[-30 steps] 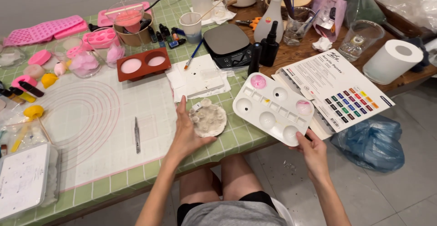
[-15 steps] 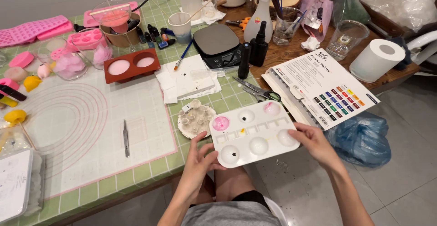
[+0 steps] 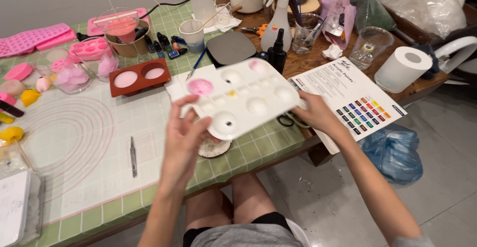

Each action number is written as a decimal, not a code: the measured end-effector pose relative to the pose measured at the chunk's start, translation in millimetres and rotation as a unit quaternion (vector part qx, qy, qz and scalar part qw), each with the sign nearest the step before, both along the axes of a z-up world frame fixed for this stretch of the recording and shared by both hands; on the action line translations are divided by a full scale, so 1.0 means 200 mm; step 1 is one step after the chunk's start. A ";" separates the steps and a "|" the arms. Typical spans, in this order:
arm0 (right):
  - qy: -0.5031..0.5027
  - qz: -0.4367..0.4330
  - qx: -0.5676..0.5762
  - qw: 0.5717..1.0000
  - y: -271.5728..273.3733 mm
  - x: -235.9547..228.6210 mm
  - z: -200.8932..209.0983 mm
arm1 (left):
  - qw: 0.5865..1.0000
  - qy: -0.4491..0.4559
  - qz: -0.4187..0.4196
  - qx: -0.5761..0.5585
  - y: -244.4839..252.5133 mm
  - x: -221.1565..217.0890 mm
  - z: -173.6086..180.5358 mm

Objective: Prepare a paint palette and use a brush to paint a decorative ornament.

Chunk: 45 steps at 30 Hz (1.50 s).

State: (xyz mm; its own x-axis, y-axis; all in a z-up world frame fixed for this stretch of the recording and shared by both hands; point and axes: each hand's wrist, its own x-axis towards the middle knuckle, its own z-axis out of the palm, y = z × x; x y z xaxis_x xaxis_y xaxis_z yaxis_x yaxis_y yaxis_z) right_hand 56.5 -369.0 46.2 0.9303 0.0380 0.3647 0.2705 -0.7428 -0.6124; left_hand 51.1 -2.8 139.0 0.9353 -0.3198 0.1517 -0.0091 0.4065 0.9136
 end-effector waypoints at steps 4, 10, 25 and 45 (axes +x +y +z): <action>0.138 -0.013 -0.129 0.982 0.14 0.29 -0.10 | 0.998 -0.028 0.012 -0.055 0.16 -0.01 0.08; 0.228 -0.083 -0.341 0.908 0.12 0.50 -0.22 | 0.996 -0.028 0.036 -0.078 0.35 -0.08 0.14; 0.137 0.018 0.166 0.976 -0.28 0.42 0.05 | 0.999 0.039 0.028 0.014 0.11 -0.11 -0.17; 0.220 0.068 0.381 0.896 0.47 -0.21 0.48 | 0.940 -0.207 0.080 0.260 -0.37 -0.13 -0.41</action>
